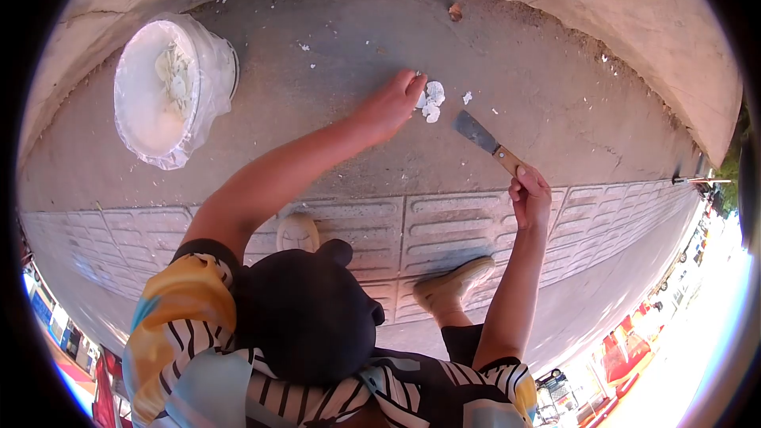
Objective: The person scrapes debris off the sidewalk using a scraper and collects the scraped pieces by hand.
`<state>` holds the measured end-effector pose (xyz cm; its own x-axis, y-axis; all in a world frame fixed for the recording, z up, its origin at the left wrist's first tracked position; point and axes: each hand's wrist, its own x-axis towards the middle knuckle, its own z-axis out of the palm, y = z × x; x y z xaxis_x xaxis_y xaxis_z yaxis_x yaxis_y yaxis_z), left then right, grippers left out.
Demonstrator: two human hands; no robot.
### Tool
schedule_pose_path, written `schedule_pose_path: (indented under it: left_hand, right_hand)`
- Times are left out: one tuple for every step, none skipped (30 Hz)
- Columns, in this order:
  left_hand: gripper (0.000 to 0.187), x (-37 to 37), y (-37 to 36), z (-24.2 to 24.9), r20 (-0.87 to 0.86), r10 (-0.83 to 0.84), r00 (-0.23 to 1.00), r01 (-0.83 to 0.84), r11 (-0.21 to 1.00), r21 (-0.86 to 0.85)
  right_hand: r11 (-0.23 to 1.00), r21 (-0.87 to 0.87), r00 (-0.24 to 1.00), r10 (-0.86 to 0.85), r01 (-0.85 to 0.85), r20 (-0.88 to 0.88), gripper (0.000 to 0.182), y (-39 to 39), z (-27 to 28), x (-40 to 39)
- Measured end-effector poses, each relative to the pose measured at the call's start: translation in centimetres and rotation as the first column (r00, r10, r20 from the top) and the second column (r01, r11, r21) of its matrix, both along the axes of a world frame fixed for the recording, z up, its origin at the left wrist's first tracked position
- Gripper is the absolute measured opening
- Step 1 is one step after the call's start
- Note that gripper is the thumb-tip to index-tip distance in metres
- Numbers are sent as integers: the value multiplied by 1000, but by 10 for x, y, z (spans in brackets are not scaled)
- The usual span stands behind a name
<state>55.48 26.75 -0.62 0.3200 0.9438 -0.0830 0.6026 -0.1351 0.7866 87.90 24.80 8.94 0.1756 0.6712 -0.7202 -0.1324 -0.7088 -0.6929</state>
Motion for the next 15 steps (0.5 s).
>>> schedule_pose_path:
  left_hand:
    - [63, 1, 4, 0, -10, -11, 1000, 11, 1000, 0]
    - [62, 3, 7, -1, -19, -22, 1000, 22, 1000, 0]
    - [60, 5, 10, 0, -30, -34, 999, 34, 999, -2]
    - [59, 6, 12, 1, -42, -51, 998, 51, 999, -13]
    - [58, 7, 15, 2, -56, -69, 996, 68, 997, -23]
    - [57, 7, 17, 3, -69, -89, 994, 87, 996, -34]
    - [56, 8, 18, 1, -65, -91, 994, 89, 996, -25]
    - [55, 9, 19, -1, -60, -91, 994, 90, 996, -14]
    - [54, 9, 20, -2, -54, -91, 994, 91, 996, -4]
    - [42, 9, 22, -3, -43, -92, 995, 93, 995, 24]
    - [30, 10, 24, -5, -32, -94, 995, 95, 994, 51]
    - [19, 10, 24, -5, -21, -95, 995, 96, 992, 78]
    - [19, 9, 24, -5, -10, -98, 995, 99, 991, 85]
    - [19, 9, 24, -5, 1, -101, 995, 101, 990, 93]
    - [20, 8, 24, -4, 12, -105, 994, 103, 989, 101]
  right_hand:
    - [997, -73, 993, -26, 17, -114, 17, -8, -16, 13]
    - [994, -100, 991, -60, 48, -120, 16, -15, -29, 18]
    - [989, -129, 988, -94, 78, -124, 15, -19, -36, 16]
    - [982, -158, 983, -128, 107, -130, 15, -23, -42, 16]
    - [981, -168, 986, -119, 99, -117, 16, -24, -50, 15]
    - [983, -161, 985, -107, 85, -135, 17, -23, -54, 9]
    - [986, -153, 984, -95, 71, -153, 17, -20, -58, 2]
    - [988, -144, 982, -81, 57, -170, 18, -16, -61, -3]
    - [988, -146, 984, -71, 47, -163, 18, -11, -63, -8]
    - [988, -149, 986, -60, 37, -156, 18, -6, -65, -11]
    - [988, -152, 988, -49, 26, -150, 18, -2, -67, -14]
    - [989, -148, 987, -45, 22, -154, 19, 2, -69, -17]
    - [990, -143, 987, -41, 18, -158, 19, 5, -70, -20]
    - [990, -138, 986, -37, 15, -161, 20, 8, -71, -21]
    - [991, -135, 985, -24, 0, -170, 20, 10, -72, -22]
